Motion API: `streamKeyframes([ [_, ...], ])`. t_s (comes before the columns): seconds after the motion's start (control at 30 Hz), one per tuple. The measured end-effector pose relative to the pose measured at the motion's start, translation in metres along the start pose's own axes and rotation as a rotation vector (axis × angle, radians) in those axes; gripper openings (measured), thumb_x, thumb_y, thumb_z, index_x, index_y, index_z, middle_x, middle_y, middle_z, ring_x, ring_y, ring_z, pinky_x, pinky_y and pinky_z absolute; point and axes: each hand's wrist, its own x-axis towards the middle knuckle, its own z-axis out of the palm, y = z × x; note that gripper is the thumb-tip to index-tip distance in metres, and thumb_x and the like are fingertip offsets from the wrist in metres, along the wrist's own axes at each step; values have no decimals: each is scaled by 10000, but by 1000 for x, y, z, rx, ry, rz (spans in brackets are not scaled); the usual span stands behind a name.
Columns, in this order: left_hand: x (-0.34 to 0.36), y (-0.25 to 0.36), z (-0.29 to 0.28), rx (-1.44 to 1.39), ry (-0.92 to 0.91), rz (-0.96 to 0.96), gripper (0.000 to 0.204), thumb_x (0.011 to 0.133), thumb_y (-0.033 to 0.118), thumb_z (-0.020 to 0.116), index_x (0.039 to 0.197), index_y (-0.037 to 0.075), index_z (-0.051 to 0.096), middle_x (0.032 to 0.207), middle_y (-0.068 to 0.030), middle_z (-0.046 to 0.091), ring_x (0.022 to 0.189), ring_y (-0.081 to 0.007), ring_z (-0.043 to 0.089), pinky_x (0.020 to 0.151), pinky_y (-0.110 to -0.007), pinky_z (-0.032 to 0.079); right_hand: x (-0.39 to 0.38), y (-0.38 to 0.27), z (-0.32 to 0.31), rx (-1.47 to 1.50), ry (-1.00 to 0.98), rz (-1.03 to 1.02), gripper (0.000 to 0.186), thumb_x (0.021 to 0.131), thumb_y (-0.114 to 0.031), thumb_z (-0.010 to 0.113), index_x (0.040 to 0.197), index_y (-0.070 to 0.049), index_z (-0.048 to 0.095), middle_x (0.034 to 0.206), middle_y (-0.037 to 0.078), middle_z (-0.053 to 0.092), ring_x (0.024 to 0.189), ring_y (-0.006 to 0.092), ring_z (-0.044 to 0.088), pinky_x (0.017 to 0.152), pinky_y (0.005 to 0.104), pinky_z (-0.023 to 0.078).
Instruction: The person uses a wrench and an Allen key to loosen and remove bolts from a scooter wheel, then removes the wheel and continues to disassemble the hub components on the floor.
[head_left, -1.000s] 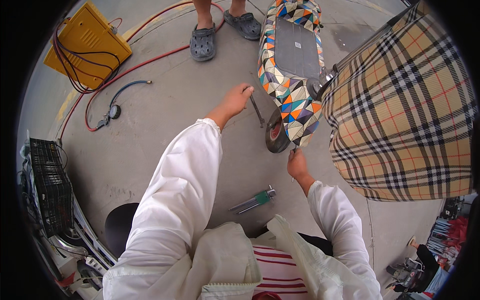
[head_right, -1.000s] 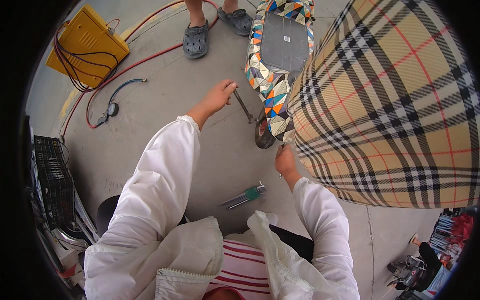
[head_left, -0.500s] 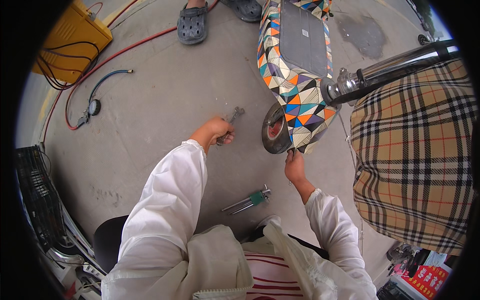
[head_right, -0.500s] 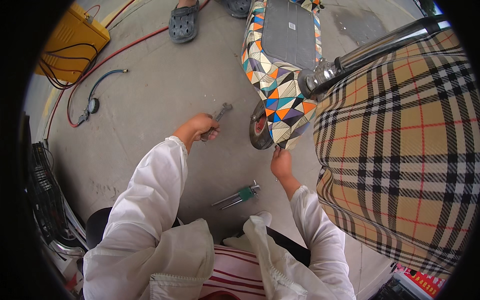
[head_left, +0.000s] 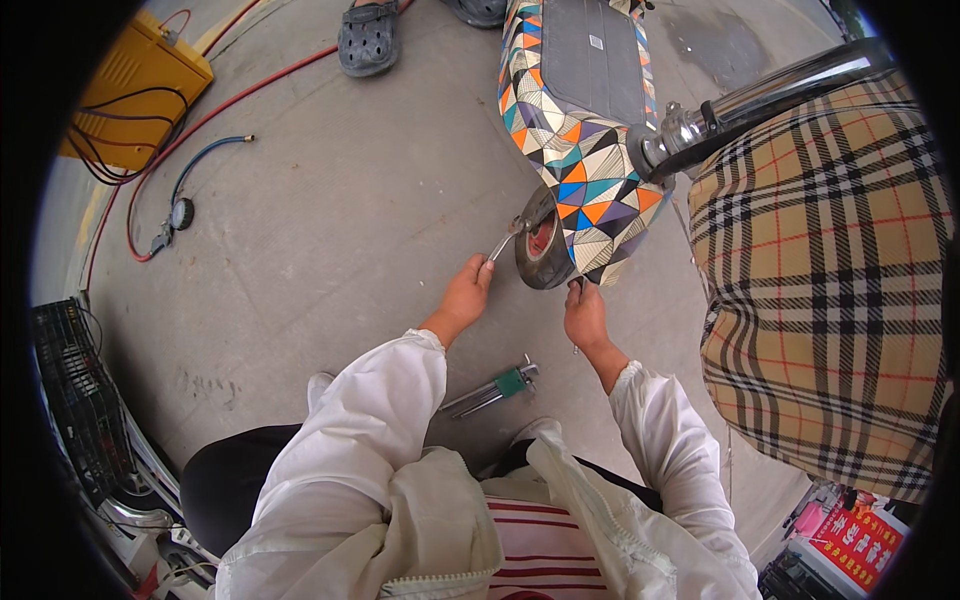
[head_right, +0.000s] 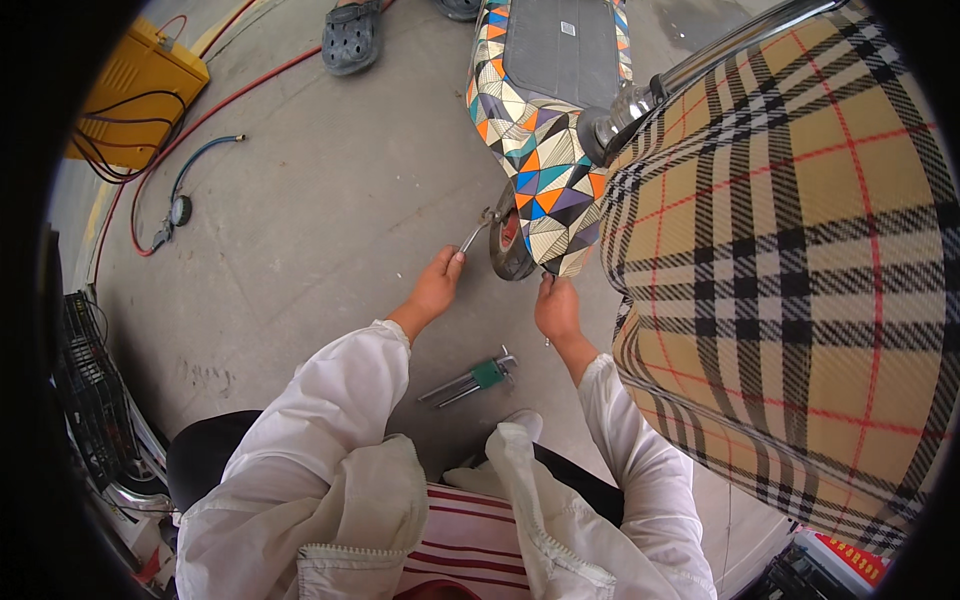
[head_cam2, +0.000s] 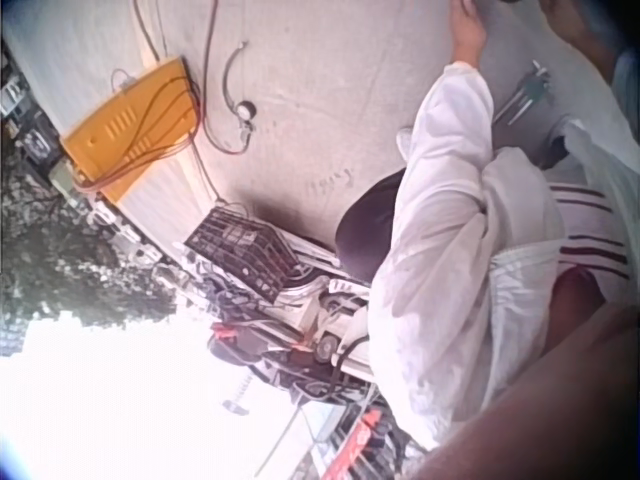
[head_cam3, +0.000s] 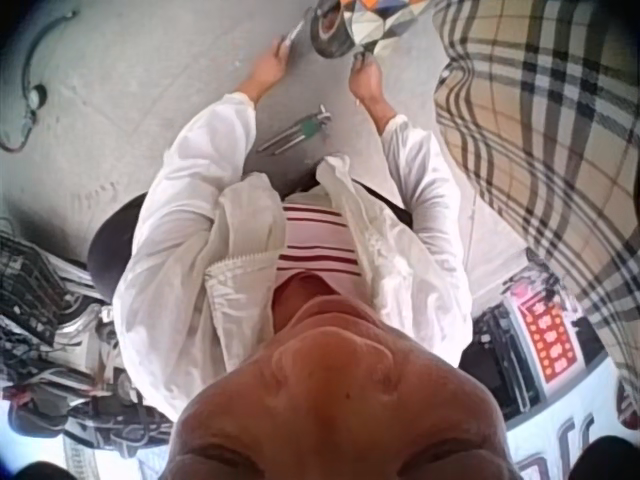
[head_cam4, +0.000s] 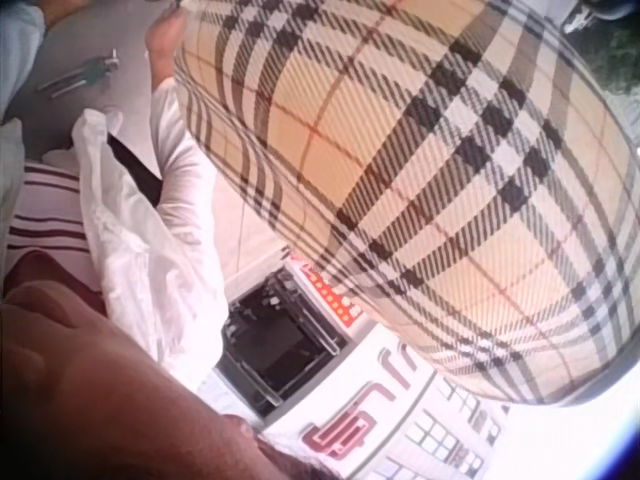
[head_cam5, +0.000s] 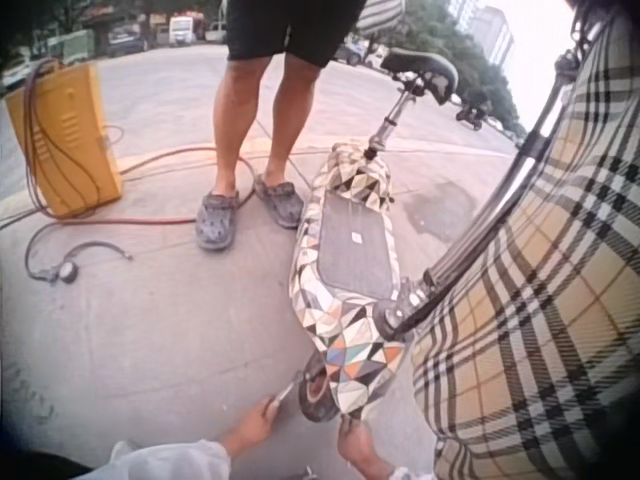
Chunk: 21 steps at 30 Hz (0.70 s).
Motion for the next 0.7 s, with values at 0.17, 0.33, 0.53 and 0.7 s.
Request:
streamKeyframes([
  [0.17, 12, -17, 7, 39, 23, 110, 273, 1038, 305, 456, 1108, 56, 543, 830, -151, 572, 780, -295, 560, 732, -394, 462, 0, 5, 4, 4, -38, 25, 176, 984, -126, 494, 949, 37, 549, 735, 218, 602, 645, 362, 592, 613, 451, 451],
  [0.33, 16, -22, 10, 80, 16, 128, 276, 1042, 301, 448, 1130, 59, 545, 851, -143, 589, 792, -281, 571, 740, -390, 465, 0, 6, 4, -3, -42, -1, 180, 986, -122, 489, 937, 41, 549, 726, 220, 595, 623, 357, 578, 594, 449, 444],
  [0.53, 7, -3, 18, 152, 72, 37, 279, 1039, 309, 448, 1106, 59, 554, 769, -142, 580, 723, -286, 577, 697, -405, 475, 0, 4, 3, 12, -32, 1, 174, 989, -112, 479, 952, 47, 539, 738, 224, 600, 635, 366, 587, 594, 454, 443],
  [0.7, -9, 98, 13, -683, -207, -750, 251, 1027, 274, 454, 929, 58, 537, 623, -15, 443, 497, -137, 425, 462, -348, 394, 2, 6, 4, -7, 14, -16, 162, 990, -107, 473, 978, 44, 528, 751, 215, 611, 670, 387, 595, 615, 464, 446],
])
